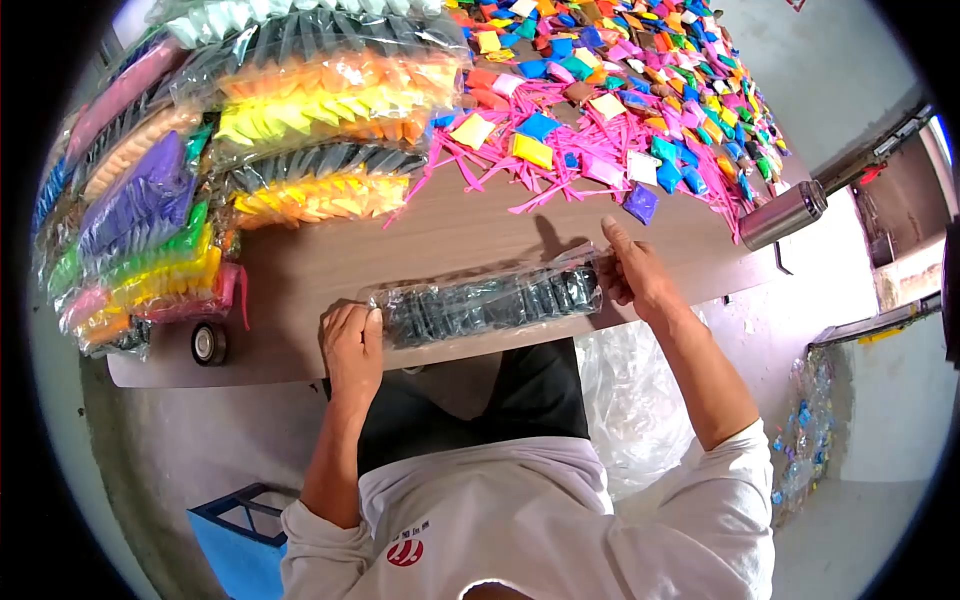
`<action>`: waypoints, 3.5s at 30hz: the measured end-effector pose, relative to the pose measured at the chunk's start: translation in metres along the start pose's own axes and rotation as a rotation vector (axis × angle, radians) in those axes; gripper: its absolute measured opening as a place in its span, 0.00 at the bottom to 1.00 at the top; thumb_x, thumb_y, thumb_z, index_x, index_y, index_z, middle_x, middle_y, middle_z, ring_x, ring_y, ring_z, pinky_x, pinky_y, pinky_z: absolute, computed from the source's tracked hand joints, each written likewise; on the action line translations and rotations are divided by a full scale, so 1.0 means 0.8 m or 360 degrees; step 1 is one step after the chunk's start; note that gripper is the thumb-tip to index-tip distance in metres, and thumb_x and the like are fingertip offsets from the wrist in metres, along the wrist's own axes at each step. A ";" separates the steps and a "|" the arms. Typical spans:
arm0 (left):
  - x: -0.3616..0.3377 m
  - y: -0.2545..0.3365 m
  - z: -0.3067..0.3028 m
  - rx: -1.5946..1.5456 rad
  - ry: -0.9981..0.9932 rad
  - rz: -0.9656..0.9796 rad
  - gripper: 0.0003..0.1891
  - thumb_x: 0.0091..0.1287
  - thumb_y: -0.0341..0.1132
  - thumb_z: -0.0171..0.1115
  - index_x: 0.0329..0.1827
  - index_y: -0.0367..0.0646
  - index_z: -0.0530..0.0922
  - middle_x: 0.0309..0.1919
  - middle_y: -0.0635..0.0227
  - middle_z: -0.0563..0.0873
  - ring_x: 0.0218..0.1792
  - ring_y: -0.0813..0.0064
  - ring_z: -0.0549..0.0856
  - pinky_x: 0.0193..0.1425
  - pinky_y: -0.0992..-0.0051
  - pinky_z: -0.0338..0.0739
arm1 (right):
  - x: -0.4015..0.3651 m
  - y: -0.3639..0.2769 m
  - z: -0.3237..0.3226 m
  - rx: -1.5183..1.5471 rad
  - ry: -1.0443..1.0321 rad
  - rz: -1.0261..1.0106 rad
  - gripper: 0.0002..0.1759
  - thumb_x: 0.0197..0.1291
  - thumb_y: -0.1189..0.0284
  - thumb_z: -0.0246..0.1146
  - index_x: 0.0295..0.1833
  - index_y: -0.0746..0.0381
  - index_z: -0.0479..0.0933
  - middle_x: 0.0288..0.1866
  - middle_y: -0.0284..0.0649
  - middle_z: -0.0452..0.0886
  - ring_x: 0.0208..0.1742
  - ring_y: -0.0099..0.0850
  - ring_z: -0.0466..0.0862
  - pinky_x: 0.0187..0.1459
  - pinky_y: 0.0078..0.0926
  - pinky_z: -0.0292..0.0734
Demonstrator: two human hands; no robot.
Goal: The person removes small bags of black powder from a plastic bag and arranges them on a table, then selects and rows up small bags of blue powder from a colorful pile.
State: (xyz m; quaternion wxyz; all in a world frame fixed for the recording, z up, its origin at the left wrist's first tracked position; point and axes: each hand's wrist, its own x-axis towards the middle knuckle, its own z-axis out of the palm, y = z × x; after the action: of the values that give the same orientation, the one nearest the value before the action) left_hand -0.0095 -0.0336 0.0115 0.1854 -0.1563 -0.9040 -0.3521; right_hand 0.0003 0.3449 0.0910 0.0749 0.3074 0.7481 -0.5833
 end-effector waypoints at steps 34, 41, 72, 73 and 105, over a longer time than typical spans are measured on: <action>0.005 -0.002 0.004 0.0091 -0.0042 0.0167 0.07 0.68 0.30 0.61 0.33 0.35 0.79 0.35 0.57 0.82 0.41 0.53 0.80 0.53 0.59 0.72 | 0.063 0.089 -0.008 -0.0075 -0.0170 -0.0717 0.11 0.62 0.71 0.72 0.40 0.66 0.78 0.35 0.38 0.80 0.35 0.27 0.78 0.40 0.28 0.75; 0.004 0.002 0.005 0.0082 -0.0006 0.0122 0.09 0.68 0.30 0.61 0.30 0.36 0.77 0.34 0.57 0.81 0.40 0.52 0.79 0.52 0.59 0.72 | -0.011 0.048 -0.010 -0.0721 0.0539 -0.1539 0.21 0.54 0.73 0.73 0.54 0.64 0.79 0.52 0.47 0.80 0.53 0.43 0.79 0.56 0.40 0.75; 0.008 0.012 -0.003 0.0084 -0.0050 0.0044 0.08 0.67 0.32 0.63 0.32 0.36 0.79 0.37 0.58 0.84 0.42 0.53 0.80 0.53 0.58 0.72 | -0.037 0.053 0.112 -0.1334 0.0084 -0.2094 0.28 0.57 0.54 0.71 0.60 0.56 0.81 0.55 0.43 0.75 0.56 0.44 0.74 0.58 0.43 0.70; 0.006 0.012 -0.003 0.0091 -0.0042 0.0043 0.08 0.67 0.32 0.63 0.32 0.36 0.79 0.37 0.58 0.84 0.42 0.53 0.80 0.53 0.58 0.72 | -0.036 0.056 0.113 -0.1322 0.0132 -0.2122 0.28 0.56 0.54 0.72 0.60 0.56 0.81 0.55 0.43 0.76 0.56 0.44 0.74 0.57 0.43 0.71; -0.001 -0.008 0.007 0.0024 -0.0050 0.0029 0.11 0.65 0.31 0.62 0.25 0.38 0.76 0.29 0.56 0.79 0.37 0.50 0.78 0.47 0.56 0.71 | -0.048 0.048 0.101 -0.1359 0.0078 -0.2221 0.31 0.53 0.62 0.74 0.61 0.64 0.76 0.61 0.47 0.75 0.59 0.47 0.74 0.59 0.43 0.70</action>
State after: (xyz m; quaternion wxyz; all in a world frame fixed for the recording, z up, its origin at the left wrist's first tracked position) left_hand -0.0130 -0.0343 0.0037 0.1756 -0.1685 -0.9080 -0.3410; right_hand 0.0323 0.2610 0.0524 -0.2112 -0.2714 0.9263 -0.1537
